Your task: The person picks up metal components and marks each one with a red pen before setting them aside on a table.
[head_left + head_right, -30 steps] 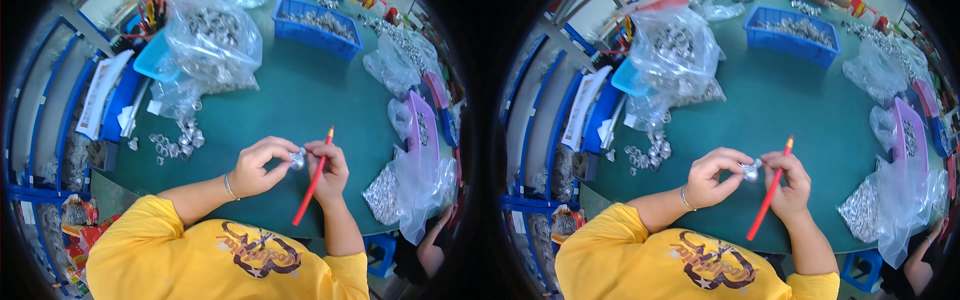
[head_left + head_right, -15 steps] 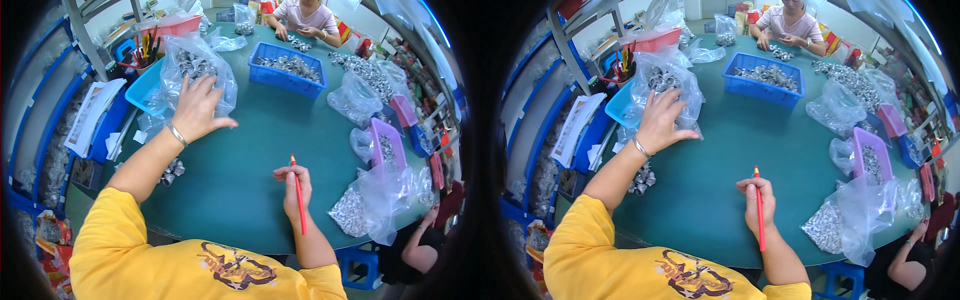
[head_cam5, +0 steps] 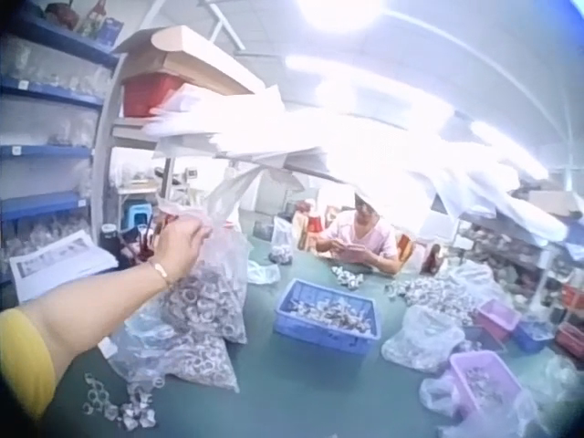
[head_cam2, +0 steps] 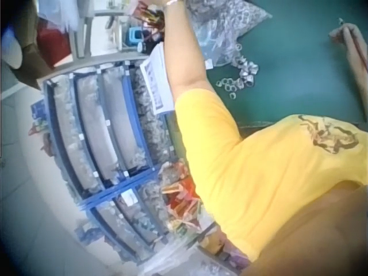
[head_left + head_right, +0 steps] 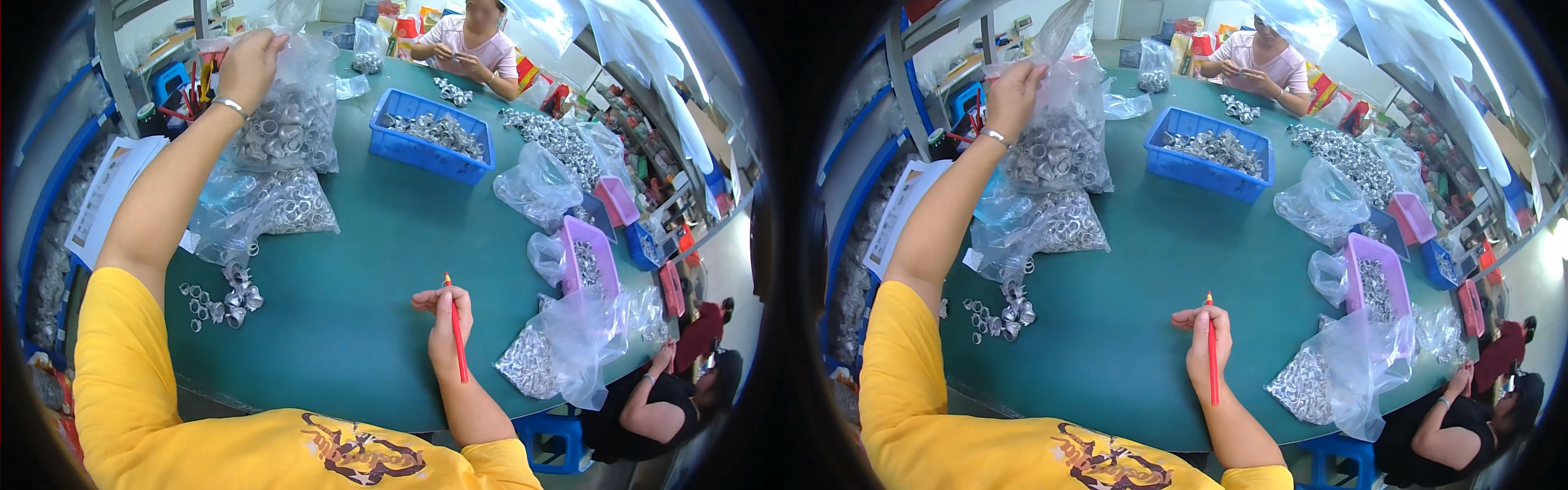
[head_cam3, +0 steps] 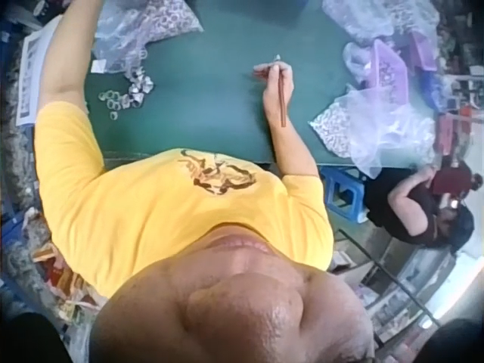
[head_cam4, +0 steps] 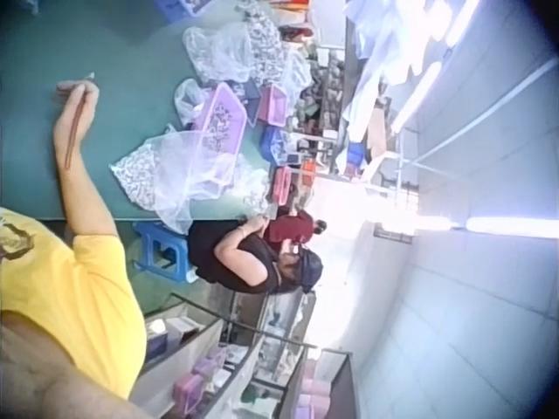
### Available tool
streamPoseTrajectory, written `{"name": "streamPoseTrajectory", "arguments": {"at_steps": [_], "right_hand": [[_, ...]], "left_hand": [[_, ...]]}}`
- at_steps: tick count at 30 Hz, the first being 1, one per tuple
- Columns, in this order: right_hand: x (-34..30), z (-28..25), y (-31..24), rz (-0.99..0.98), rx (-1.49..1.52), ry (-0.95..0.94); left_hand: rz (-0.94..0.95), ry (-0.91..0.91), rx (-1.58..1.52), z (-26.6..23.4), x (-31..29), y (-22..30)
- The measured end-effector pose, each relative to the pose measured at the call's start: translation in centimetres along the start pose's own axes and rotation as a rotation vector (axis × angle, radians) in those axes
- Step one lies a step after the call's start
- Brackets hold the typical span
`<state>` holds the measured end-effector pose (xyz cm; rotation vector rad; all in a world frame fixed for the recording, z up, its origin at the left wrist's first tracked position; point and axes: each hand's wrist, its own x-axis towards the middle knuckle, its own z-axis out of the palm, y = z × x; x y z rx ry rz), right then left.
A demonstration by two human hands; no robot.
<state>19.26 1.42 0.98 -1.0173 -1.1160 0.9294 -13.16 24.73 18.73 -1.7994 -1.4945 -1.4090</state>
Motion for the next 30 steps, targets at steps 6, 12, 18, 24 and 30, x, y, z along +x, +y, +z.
{"name": "streamPoseTrajectory", "arguments": {"at_steps": [6, 12, 18, 24, 30], "right_hand": [[10.3, 1.6, 2.6, -0.316, -0.414, -0.041], [26.3, 0.0, 3.9, -0.561, -1.103, -0.042], [30.7, -1.8, 6.1, -0.717, -1.481, -0.112], [30.3, -1.8, 3.9, -0.737, -1.595, -0.349], [21.5, -3.2, 0.7, -0.805, -1.59, -0.468]], "left_hand": [[-0.074, -0.336, 0.193, 3.6, -3.9, -2.9], [-0.151, -0.42, 0.187, 4.2, -4.4, -2.5], [-0.125, -0.364, 0.152, 4.5, -4.4, -2.6], [-0.165, -0.403, 0.211, 3.8, -4.0, -2.0], [-0.179, -0.405, 0.176, 4.2, -4.0, -1.9]]}}
